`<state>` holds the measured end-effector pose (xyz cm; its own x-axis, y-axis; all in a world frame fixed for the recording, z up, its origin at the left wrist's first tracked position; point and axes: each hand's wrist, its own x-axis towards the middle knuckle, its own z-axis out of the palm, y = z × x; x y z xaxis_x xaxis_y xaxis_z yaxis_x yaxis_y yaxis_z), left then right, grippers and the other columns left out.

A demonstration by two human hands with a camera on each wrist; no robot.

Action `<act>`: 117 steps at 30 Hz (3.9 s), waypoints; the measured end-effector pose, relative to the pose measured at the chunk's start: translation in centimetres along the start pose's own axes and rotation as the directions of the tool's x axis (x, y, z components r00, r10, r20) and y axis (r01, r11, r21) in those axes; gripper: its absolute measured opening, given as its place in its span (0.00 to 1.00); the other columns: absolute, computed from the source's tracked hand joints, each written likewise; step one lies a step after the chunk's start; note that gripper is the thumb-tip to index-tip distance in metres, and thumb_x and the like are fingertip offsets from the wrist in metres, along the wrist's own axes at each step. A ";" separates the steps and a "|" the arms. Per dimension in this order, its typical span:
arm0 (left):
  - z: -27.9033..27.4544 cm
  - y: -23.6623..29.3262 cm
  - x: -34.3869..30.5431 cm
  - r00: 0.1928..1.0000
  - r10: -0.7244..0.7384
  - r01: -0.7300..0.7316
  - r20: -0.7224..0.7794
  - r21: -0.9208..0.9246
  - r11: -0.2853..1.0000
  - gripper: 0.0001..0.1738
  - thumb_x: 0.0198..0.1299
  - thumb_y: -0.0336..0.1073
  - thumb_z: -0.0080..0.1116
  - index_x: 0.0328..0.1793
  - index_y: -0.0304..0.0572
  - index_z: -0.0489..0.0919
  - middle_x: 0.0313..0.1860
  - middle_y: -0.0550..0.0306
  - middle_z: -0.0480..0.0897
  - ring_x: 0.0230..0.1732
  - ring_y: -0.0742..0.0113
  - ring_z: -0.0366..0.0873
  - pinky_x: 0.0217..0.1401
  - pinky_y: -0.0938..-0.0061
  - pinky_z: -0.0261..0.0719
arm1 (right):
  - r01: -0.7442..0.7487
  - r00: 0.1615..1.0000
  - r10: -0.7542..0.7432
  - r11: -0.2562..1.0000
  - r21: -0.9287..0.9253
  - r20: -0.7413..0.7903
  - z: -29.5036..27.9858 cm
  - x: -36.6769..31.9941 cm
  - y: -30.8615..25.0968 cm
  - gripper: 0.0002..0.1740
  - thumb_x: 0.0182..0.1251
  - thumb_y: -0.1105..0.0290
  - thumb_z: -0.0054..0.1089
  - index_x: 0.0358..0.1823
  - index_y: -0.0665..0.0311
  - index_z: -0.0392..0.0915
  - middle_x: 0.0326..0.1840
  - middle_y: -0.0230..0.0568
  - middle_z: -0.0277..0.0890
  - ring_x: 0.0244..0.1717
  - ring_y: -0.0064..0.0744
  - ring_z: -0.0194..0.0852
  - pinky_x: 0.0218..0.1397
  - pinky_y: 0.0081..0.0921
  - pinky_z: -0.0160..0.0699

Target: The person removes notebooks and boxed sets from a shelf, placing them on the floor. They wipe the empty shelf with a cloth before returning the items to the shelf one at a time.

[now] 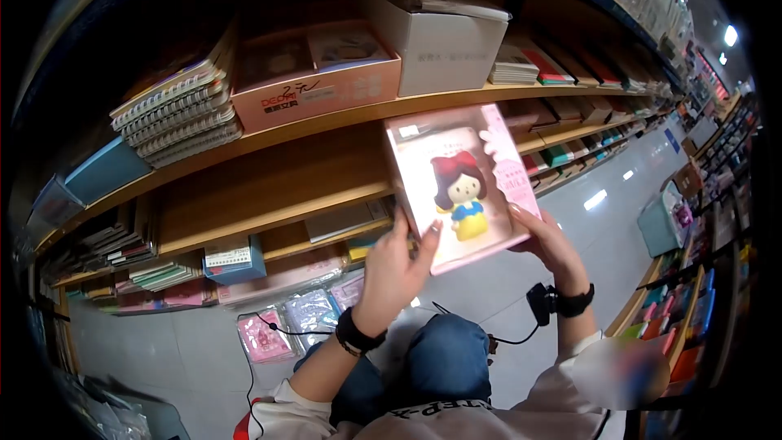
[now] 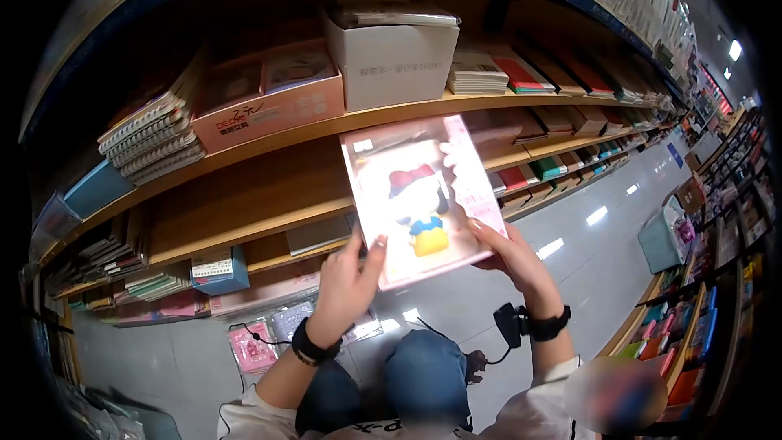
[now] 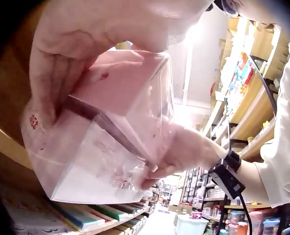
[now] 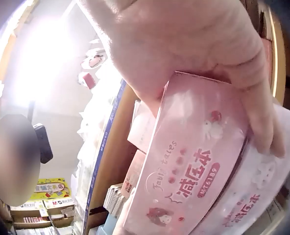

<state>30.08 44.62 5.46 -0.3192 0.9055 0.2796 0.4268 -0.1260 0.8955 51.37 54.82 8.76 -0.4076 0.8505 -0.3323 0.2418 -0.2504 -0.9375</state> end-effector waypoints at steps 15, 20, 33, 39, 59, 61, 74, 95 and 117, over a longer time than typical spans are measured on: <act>0.7 -4.0 10.1 0.999 -0.035 0.037 -0.013 0.275 0.961 0.43 0.50 0.67 0.48 0.41 0.21 0.71 0.33 0.28 0.75 0.42 0.39 0.74 0.44 0.60 0.72 | 0.223 0.974 -0.225 0.970 0.099 0.014 1.4 11.4 -2.4 0.37 0.61 0.38 0.39 0.61 0.58 0.56 0.50 0.43 0.66 0.44 0.34 0.73 0.47 0.25 0.72; 2.7 -5.4 13.1 0.982 -0.146 0.129 0.124 0.138 0.982 0.48 0.51 0.72 0.38 0.39 0.22 0.75 0.33 0.25 0.75 0.44 0.39 0.74 0.49 0.65 0.69 | 0.409 0.847 -0.365 0.912 0.035 -0.387 2.9 17.0 2.0 0.37 0.62 0.38 0.35 0.62 0.59 0.51 0.50 0.40 0.62 0.34 0.25 0.66 0.44 0.20 0.68; 5.6 -9.4 14.0 0.966 0.179 -0.137 -0.186 0.218 0.966 0.32 0.57 0.54 0.50 0.57 0.35 0.64 0.39 0.33 0.75 0.38 0.37 0.72 0.38 0.58 0.71 | 0.563 0.655 -0.610 0.788 -0.250 -0.446 4.0 17.5 5.3 0.31 0.64 0.67 0.40 0.64 0.76 0.44 0.67 0.66 0.34 0.61 0.55 0.53 0.63 0.31 0.54; 5.6 -9.6 14.1 0.976 0.172 -0.140 -0.137 0.215 0.966 0.30 0.58 0.54 0.49 0.55 0.34 0.66 0.39 0.35 0.75 0.39 0.38 0.72 0.40 0.59 0.72 | 0.560 0.562 -0.744 0.663 -0.497 -0.361 4.1 18.8 6.8 0.31 0.59 0.74 0.43 0.65 0.71 0.48 0.68 0.65 0.32 0.67 0.51 0.43 0.61 0.27 0.57; 5.5 -10.5 15.0 0.987 0.086 -0.068 -0.136 0.131 0.989 0.39 0.53 0.64 0.47 0.54 0.31 0.69 0.45 0.32 0.74 0.46 0.37 0.70 0.48 0.60 0.69 | 0.498 0.483 -0.797 0.590 -0.636 -0.361 1.4 20.5 5.9 0.32 0.48 0.78 0.43 0.59 0.73 0.53 0.53 0.61 0.50 0.53 0.57 0.55 0.59 0.32 0.56; 5.4 -10.0 14.6 0.959 0.208 -0.181 -0.192 0.146 0.973 0.39 0.54 0.62 0.48 0.57 0.30 0.65 0.44 0.30 0.73 0.46 0.35 0.68 0.48 0.59 0.68 | 0.628 0.447 -0.831 0.555 -0.545 -0.331 1.5 19.4 7.2 0.30 0.51 0.80 0.45 0.60 0.71 0.53 0.53 0.54 0.53 0.50 0.44 0.60 0.52 0.27 0.62; -2.7 -23.4 -7.5 0.717 -0.409 0.344 0.565 0.224 0.912 0.15 0.56 0.40 0.53 0.42 0.35 0.74 0.30 0.51 0.79 0.35 0.59 0.77 0.40 0.70 0.74 | -0.250 0.812 0.417 0.881 -0.402 0.408 3.9 13.9 31.5 0.25 0.62 0.51 0.47 0.52 0.63 0.68 0.42 0.35 0.72 0.41 0.25 0.69 0.43 0.22 0.69; 3.9 -37.9 -20.1 0.437 -0.711 0.405 0.551 0.585 0.702 0.54 0.49 0.44 0.54 0.67 0.28 0.28 0.68 0.27 0.33 0.59 0.42 0.65 0.59 0.68 0.65 | -0.560 0.753 0.502 0.829 0.013 0.425 17.2 15.0 45.1 0.59 0.49 0.40 0.57 0.61 0.87 0.42 0.60 0.62 0.56 0.62 0.41 0.56 0.64 0.27 0.53; 1.8 -38.2 -19.7 0.478 -0.577 0.407 0.663 0.415 0.814 0.45 0.52 0.46 0.54 0.69 0.36 0.44 0.58 0.33 0.65 0.48 0.47 0.73 0.51 0.68 0.70 | -0.457 0.815 0.417 0.889 0.005 0.402 14.5 14.3 44.0 0.45 0.45 0.68 0.64 0.60 0.76 0.43 0.44 0.50 0.72 0.47 0.36 0.71 0.53 0.30 0.68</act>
<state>21.61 32.36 -34.89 0.1622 0.7737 -0.6125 0.5682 0.4343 0.6990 43.37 49.23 -38.76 -0.5855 0.4031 -0.7033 0.3967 -0.6141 -0.6822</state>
